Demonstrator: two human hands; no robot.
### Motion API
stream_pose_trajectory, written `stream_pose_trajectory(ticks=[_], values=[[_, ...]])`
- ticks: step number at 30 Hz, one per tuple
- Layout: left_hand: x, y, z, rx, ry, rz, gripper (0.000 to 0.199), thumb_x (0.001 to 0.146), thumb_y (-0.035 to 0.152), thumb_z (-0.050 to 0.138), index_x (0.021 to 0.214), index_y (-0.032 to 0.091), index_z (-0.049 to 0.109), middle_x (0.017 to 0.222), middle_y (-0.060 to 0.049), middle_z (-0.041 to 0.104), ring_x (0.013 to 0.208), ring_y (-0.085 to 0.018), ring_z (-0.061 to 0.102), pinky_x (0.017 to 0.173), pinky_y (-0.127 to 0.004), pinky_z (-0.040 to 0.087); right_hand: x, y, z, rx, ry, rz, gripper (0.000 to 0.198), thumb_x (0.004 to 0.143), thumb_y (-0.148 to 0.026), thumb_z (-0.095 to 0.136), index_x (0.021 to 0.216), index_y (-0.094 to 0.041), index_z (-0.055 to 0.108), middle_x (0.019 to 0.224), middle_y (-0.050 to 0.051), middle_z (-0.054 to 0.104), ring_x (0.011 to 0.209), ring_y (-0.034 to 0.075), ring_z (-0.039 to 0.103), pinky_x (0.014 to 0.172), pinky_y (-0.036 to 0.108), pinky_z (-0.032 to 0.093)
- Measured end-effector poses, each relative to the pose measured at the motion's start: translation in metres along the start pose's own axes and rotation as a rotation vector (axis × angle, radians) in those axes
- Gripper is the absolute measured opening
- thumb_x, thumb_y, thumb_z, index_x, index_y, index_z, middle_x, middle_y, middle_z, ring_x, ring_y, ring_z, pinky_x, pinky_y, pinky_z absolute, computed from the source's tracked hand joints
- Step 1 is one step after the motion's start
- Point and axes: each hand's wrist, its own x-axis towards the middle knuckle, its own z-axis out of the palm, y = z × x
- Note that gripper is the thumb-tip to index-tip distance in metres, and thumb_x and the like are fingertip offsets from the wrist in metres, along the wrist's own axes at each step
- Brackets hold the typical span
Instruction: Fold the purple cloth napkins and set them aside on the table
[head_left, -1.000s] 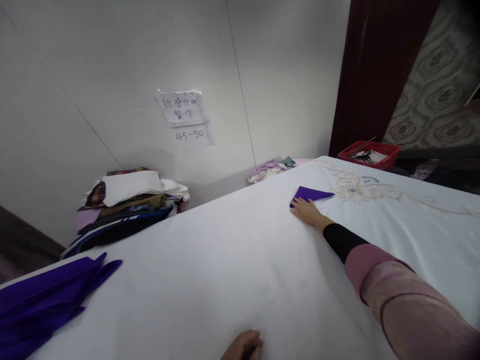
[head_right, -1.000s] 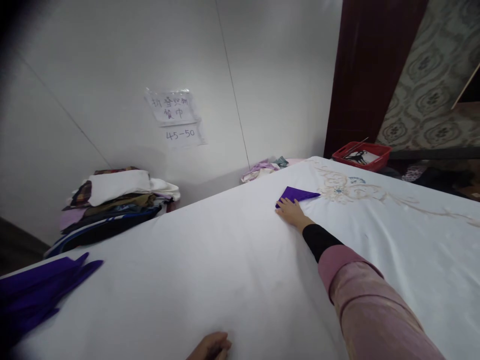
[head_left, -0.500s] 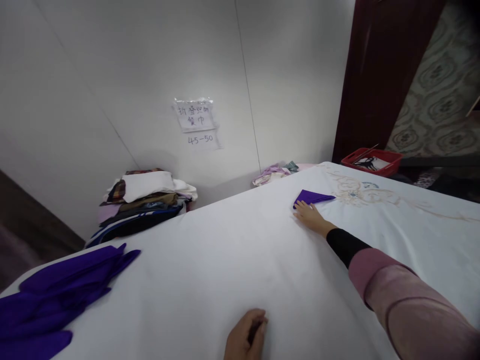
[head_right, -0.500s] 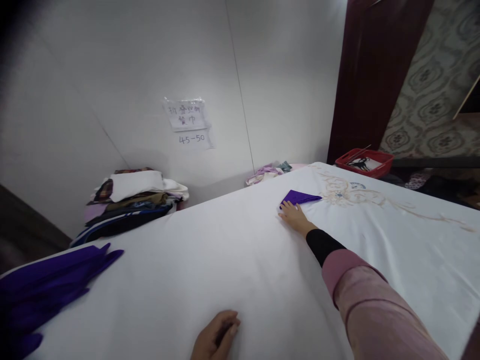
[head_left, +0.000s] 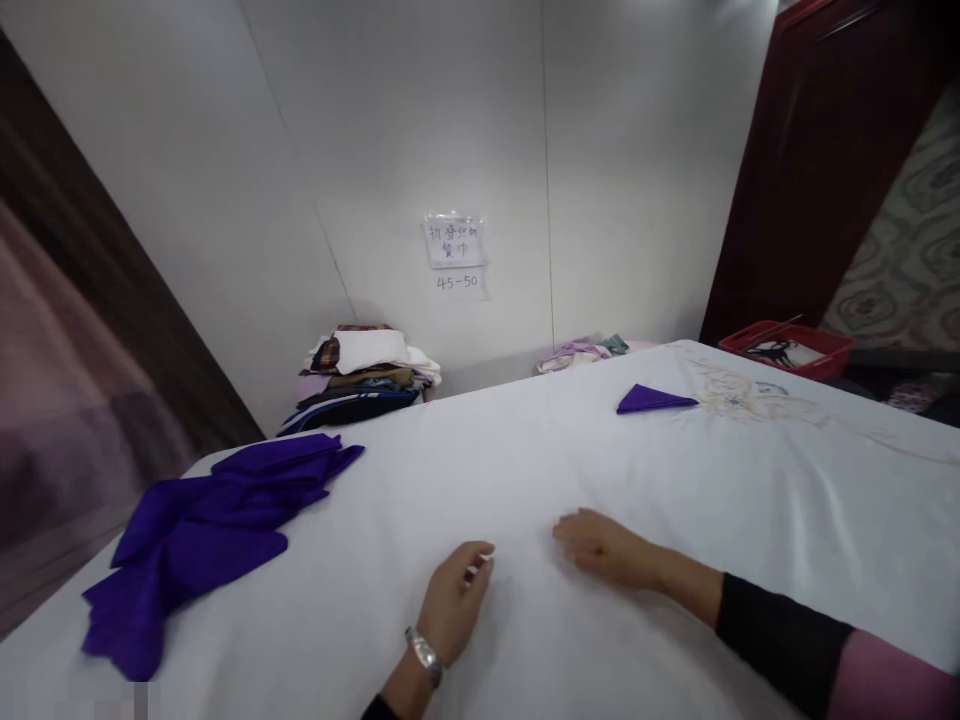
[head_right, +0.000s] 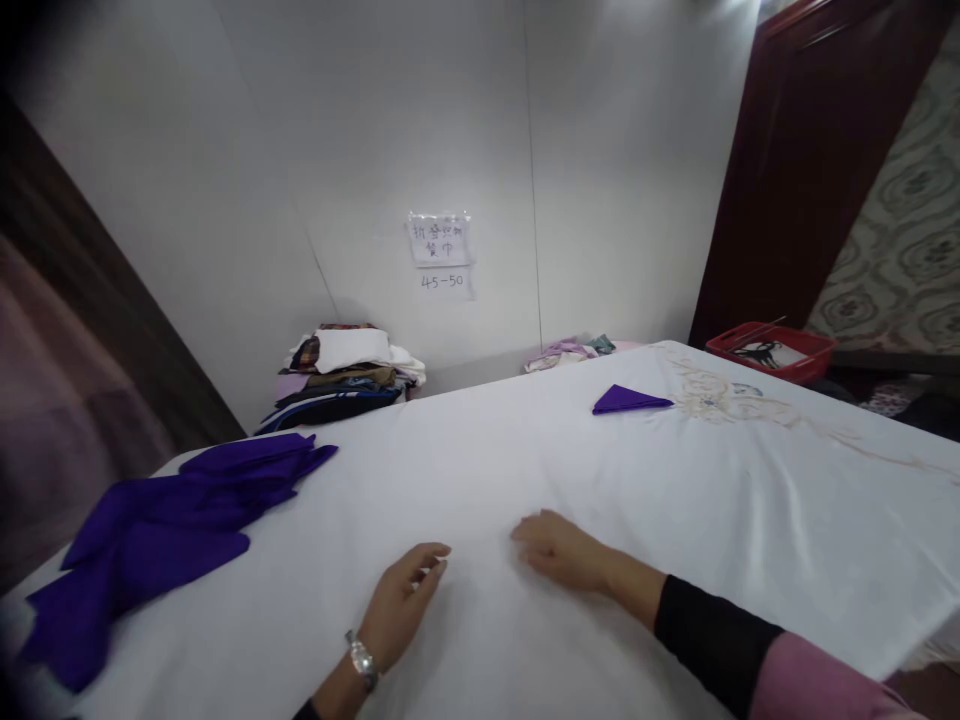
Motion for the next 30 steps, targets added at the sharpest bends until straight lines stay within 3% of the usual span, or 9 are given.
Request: stream_pose_trajectory(ticks=[6,9,12,16,22,26,30], values=[[-0.008,-0.046,-0.104,0.188,0.240,-0.118,0.035,0.064,0.050,0.058,0.084,0.023,0.067,0.072,-0.001,0.067,0.059,-0.020,0.061,0.057,-0.030,0.051,0.010,-0.078,0.063,-0.016,-0.328,-0.257,0.024,0.089,-0.034,0.047,0.102,-0.024,0.065,0.096,0.006,0.068,0.096,0.018,0.059,0.089,0.036,0.043],[-0.013,-0.073,-0.149,0.329,0.356,-0.187,0.035,0.065,0.049,0.053,0.087,0.023,0.065,0.074,-0.001,0.067,0.060,-0.020,0.063,0.059,-0.031,0.052,0.025,-0.100,0.084,-0.049,-0.393,-0.340,0.026,0.091,-0.032,0.044,0.106,-0.021,0.062,0.100,0.006,0.067,0.101,0.017,0.058,0.090,0.034,0.043],[-0.016,-0.092,-0.180,0.436,0.470,-0.219,0.034,0.067,0.045,0.051,0.089,0.022,0.064,0.083,-0.004,0.068,0.068,-0.021,0.065,0.065,-0.032,0.053,0.038,-0.114,0.099,-0.042,-0.393,-0.406,0.030,0.091,-0.030,0.044,0.113,-0.019,0.060,0.110,0.008,0.065,0.109,0.017,0.055,0.097,0.034,0.040],[-0.018,-0.097,-0.200,0.564,0.591,-0.209,0.026,0.070,0.032,0.049,0.087,0.018,0.064,0.098,-0.008,0.067,0.087,-0.023,0.063,0.076,-0.034,0.052,0.042,-0.110,0.117,-0.063,-0.358,-0.387,0.035,0.089,-0.029,0.048,0.121,-0.018,0.058,0.123,0.009,0.060,0.120,0.019,0.048,0.104,0.037,0.036],[-0.005,-0.101,-0.216,0.789,0.704,-0.296,0.024,0.075,0.017,0.053,0.096,0.017,0.064,0.109,-0.009,0.063,0.107,-0.022,0.056,0.095,-0.033,0.043,0.029,-0.055,0.148,-0.119,-0.280,-0.401,0.039,0.089,-0.028,0.049,0.128,-0.028,0.053,0.137,0.006,0.048,0.128,0.025,0.040,0.104,0.047,0.036],[0.005,-0.115,-0.226,0.872,0.776,-0.380,0.029,0.076,0.018,0.058,0.105,0.018,0.062,0.120,-0.010,0.057,0.112,-0.024,0.051,0.096,-0.037,0.041,0.027,-0.036,0.159,-0.191,-0.219,-0.494,0.044,0.084,-0.026,0.055,0.128,-0.031,0.054,0.135,0.004,0.050,0.124,0.027,0.044,0.100,0.043,0.042],[0.017,-0.125,-0.235,0.944,0.800,-0.467,0.038,0.080,0.032,0.059,0.115,0.019,0.057,0.129,-0.011,0.051,0.119,-0.027,0.044,0.097,-0.041,0.038,0.033,-0.039,0.160,-0.196,-0.110,-0.640,0.058,0.078,-0.021,0.058,0.133,-0.035,0.046,0.129,0.005,0.054,0.115,0.028,0.053,0.089,0.040,0.052]])
